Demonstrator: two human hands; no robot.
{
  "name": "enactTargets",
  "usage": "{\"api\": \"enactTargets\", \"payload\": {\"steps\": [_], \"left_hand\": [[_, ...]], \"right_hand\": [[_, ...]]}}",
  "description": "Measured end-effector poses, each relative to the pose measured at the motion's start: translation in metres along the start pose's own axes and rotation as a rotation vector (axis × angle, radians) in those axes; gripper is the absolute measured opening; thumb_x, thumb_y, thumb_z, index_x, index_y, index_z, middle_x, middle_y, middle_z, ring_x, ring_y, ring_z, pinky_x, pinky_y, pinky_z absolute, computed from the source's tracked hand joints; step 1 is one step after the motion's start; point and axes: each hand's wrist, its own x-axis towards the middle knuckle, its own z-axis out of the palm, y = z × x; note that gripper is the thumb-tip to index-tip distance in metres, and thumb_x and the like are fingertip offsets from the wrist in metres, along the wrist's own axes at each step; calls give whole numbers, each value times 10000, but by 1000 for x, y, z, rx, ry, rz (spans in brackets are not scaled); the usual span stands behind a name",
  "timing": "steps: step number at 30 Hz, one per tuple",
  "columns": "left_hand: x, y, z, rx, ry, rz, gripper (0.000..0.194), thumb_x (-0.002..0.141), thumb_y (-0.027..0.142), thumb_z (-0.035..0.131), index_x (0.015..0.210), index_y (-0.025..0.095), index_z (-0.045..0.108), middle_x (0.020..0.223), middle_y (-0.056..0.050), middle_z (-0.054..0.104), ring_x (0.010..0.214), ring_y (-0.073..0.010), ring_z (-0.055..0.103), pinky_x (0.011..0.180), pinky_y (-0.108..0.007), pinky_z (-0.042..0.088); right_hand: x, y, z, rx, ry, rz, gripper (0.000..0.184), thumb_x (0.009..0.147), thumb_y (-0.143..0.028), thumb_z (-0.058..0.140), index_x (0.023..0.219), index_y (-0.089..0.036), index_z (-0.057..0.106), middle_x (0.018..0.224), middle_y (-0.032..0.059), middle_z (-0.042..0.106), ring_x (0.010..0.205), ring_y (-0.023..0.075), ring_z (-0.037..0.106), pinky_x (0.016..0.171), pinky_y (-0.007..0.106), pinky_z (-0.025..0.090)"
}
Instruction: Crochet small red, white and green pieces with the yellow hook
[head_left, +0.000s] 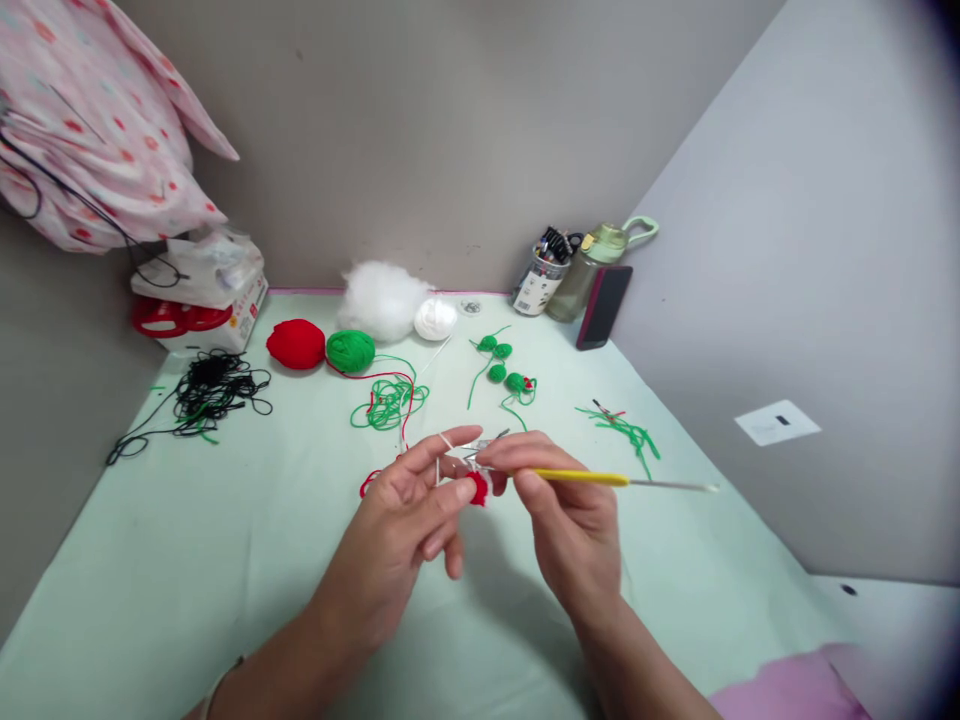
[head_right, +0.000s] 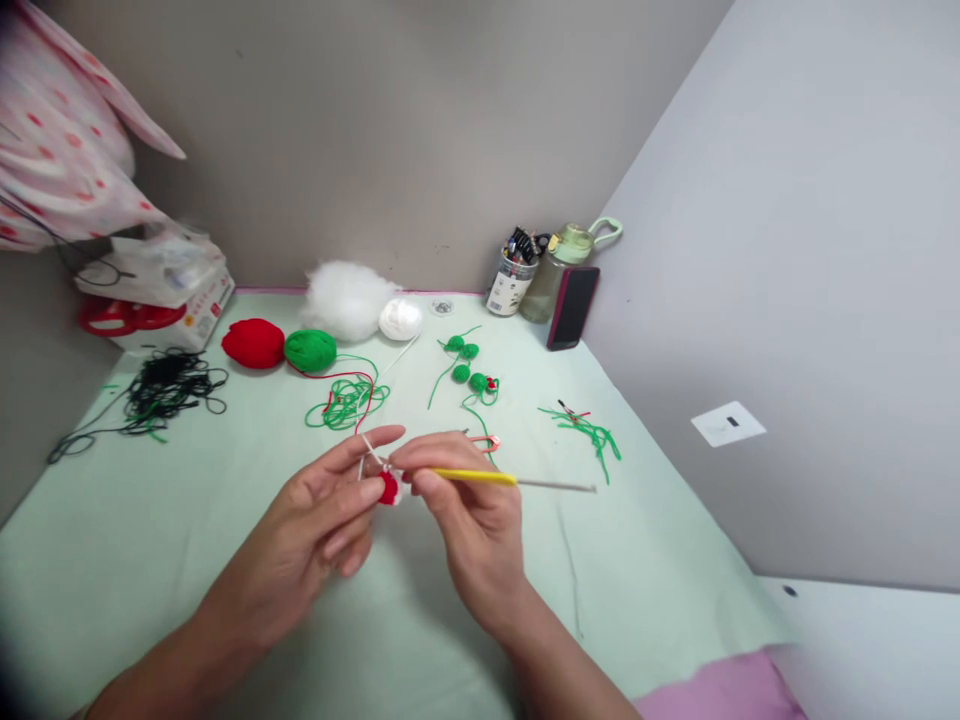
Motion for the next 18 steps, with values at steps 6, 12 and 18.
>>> {"api": "enactTargets", "payload": {"steps": [6,12,18], "left_hand": [[0,-5,3,-20,54,10,465,793,303,888,1223,176,764,516,105,454,448,-49,345,421,-165,367],[3,1,-3,-107,40,-76,425,788,250,878,1189,145,783,494,124,406,441,-35,247,416,-151,364],[0,-5,-2,48,9,16,395,831,276,845,1206,183,765,464,108,423,467,-79,409,421,-167,378]], "right_hand": [[-9,-3,2,-377,-63,-223,319,961,-71,645,1113,-309,794,1048,46,777,936,202,742,817,349,601],[-5,-2,-4,-146,49,-82,257,1031,-150,578,1108,-287,783,930,36,746,789,174,677,735,345,570],[1,3,-3,94,-37,148,145,1011,-282,671,1008,-281,815,929,30,764,844,156,674,744,292,551]]}}
